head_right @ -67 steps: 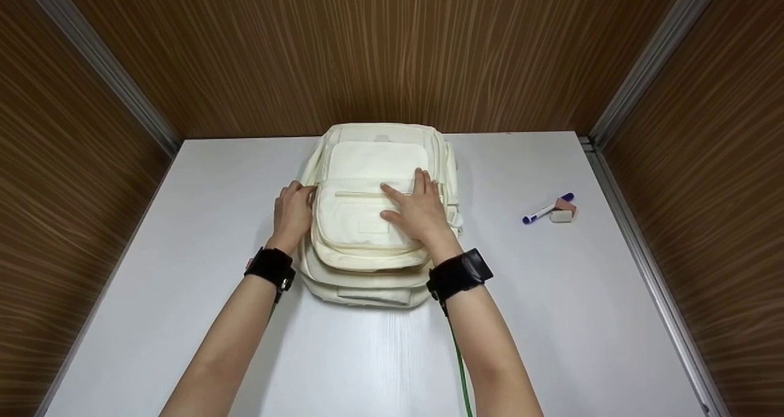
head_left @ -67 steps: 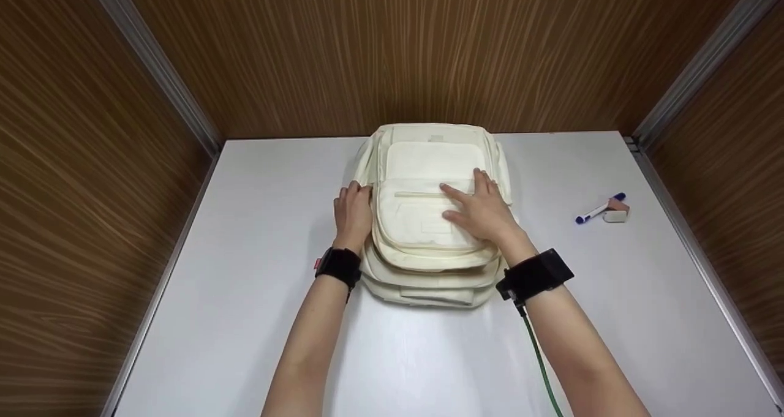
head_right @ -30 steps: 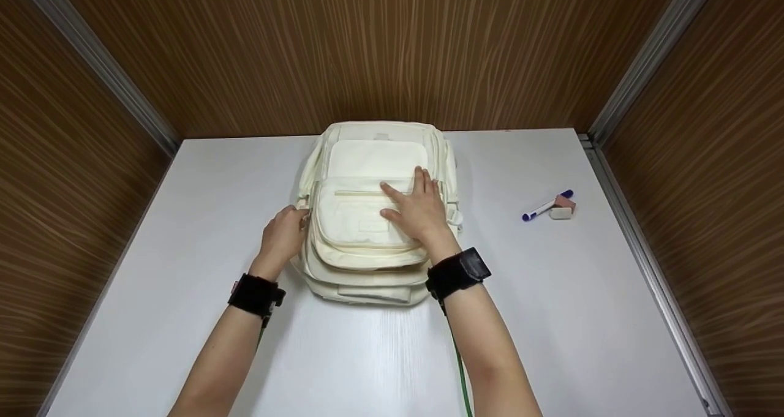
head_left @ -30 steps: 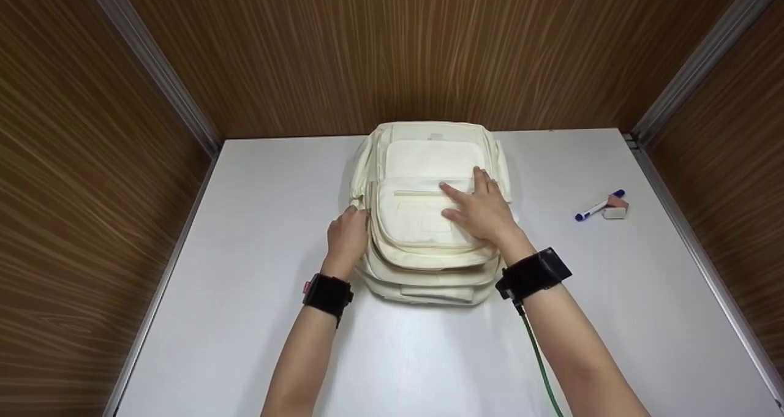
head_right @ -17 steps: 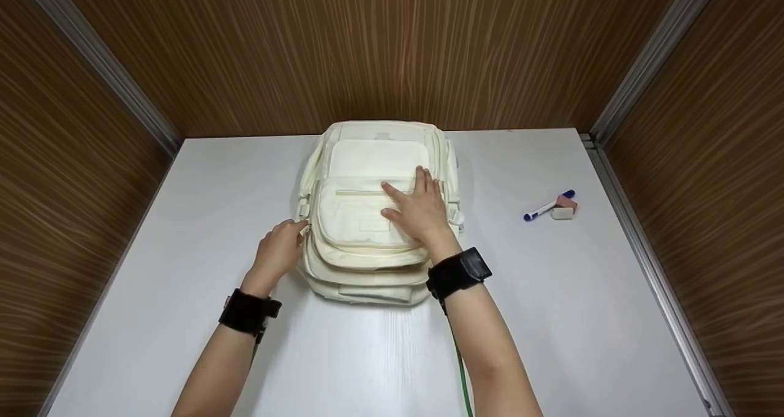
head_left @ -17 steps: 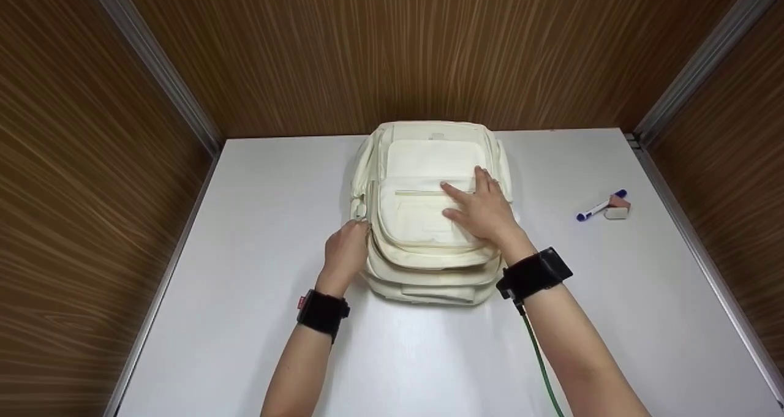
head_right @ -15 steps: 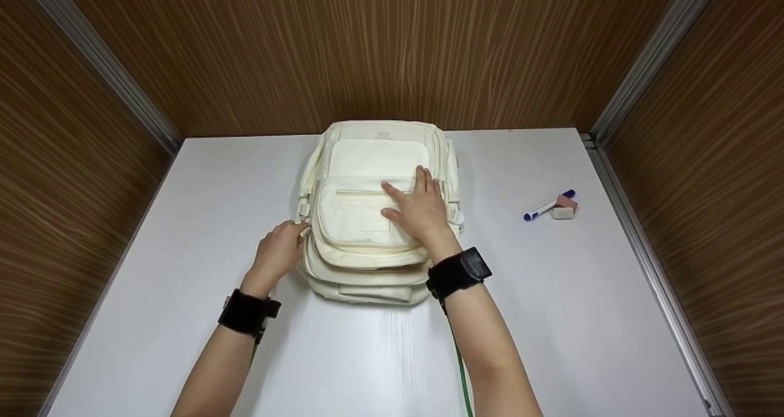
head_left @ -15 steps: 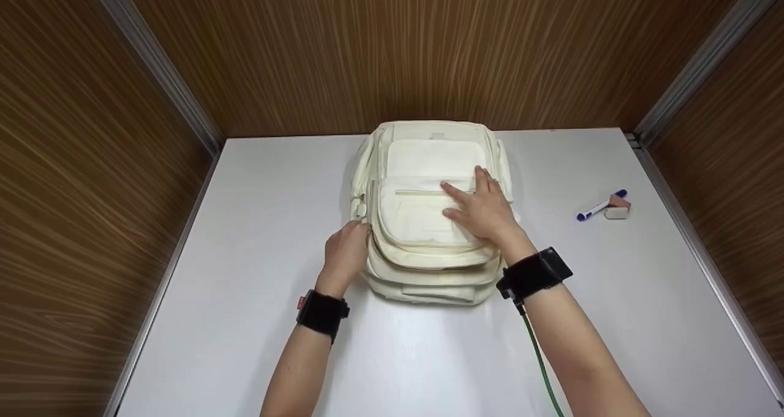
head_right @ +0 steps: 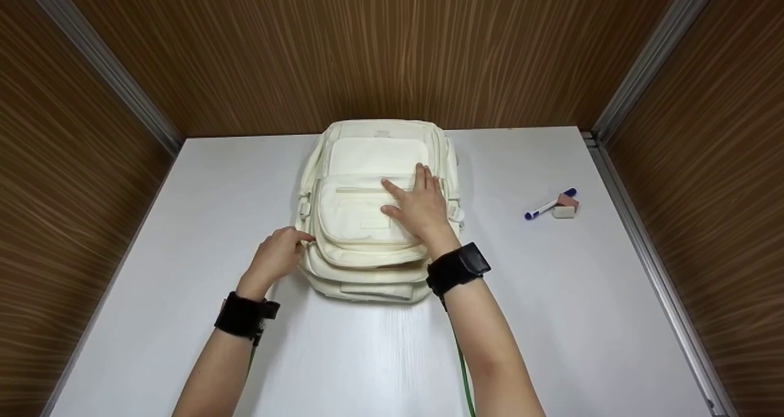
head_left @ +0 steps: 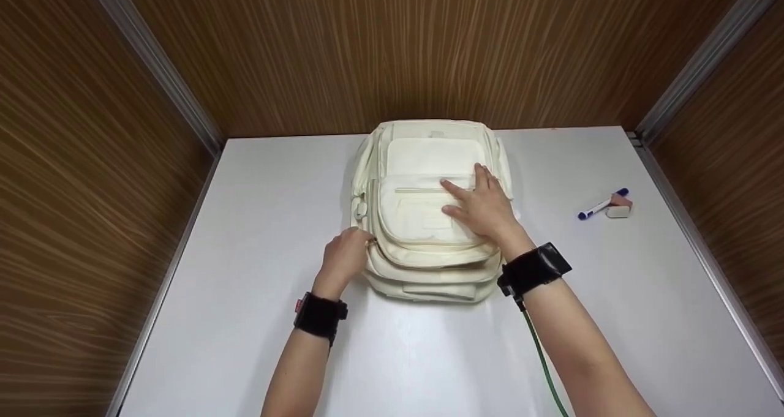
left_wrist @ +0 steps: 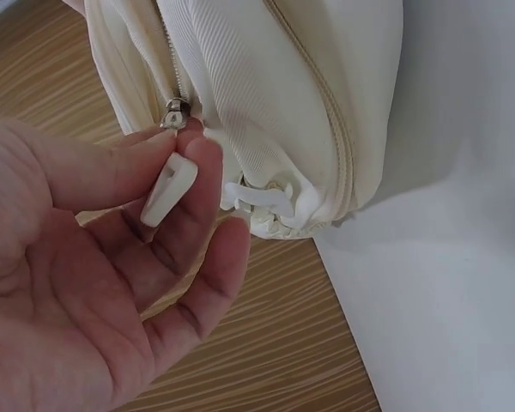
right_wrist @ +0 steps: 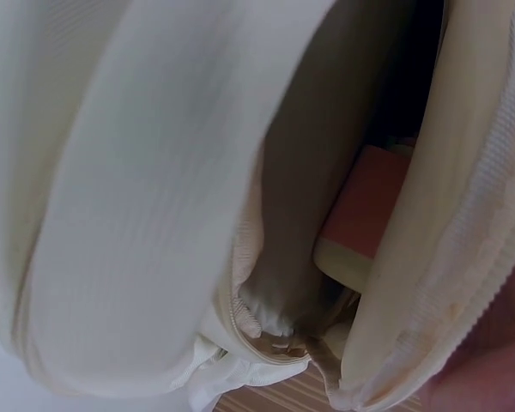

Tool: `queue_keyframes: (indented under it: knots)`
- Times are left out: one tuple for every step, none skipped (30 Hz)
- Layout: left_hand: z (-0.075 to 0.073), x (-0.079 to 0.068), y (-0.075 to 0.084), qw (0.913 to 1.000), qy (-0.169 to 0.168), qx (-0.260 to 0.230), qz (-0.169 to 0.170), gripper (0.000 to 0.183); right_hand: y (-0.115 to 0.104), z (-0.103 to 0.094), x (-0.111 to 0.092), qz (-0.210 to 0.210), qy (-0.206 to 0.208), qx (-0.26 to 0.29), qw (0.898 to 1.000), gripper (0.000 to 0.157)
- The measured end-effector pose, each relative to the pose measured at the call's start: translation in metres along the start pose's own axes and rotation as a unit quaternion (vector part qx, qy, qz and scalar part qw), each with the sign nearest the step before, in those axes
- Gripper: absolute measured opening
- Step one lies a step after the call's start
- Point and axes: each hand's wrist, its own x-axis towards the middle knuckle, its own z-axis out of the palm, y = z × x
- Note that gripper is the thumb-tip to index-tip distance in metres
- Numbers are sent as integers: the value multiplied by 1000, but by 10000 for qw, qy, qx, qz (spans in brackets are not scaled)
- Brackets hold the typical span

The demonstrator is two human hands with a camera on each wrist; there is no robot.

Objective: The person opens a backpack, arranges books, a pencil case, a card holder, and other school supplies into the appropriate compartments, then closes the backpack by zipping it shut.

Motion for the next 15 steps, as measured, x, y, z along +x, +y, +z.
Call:
queue_keyframes:
  knots:
    - [0,-1,0,10000,-57,-18,-2,27,0,0,0,-12,-3,-17,10000,60]
    - [0,-2,0,9999,-117,-48,-4,27,1,0,1,-25,1,-31,10000,60]
    - [0,-2,1,9998,-178,-68,-5,26,1,0,1,-35,4,-48,10000,60]
    - [0,-3,1,9997,-231,-76,8,27,1,0,2,-45,9,-56,10000,60]
    - [-1,-4,1,9996,-274,-80,17,28,1,0,2,-51,8,-66,10000,60]
    - [-1,-5,2,9995,-314,-77,42,28,1,0,2,-52,11,-58,10000,60]
    - [-1,-5,2,9993,-351,-80,64,28,1,0,2,-53,18,-45,10000,60]
    - [-2,-6,3,9992,-384,-94,90,30,1,0,1,-55,28,-39,10000,60]
    - [-2,-7,4,9991,-385,-93,137,32,1,1,1,-58,43,-37,10000,60]
    - [-2,-8,4,9990,-399,-99,197,32,1,1,1,-76,64,-28,9999,60]
    - [-1,-9,5,9987,-419,-123,259,31,1,1,0,-90,87,-12,9999,60]
    - [-1,-9,6,9984,-436,-156,328,30,1,1,0,-96,109,13,9999,59]
    - [-1,-10,6,9981,-446,-199,383,29,1,2,0,-106,126,25,9999,59]
    - [-1,-10,6,9976,-453,-247,452,28,1,2,0,-116,137,30,9998,59]
    - [-1,-10,5,9972,-463,-294,500,28,0,2,0,-124,145,42,9998,59]
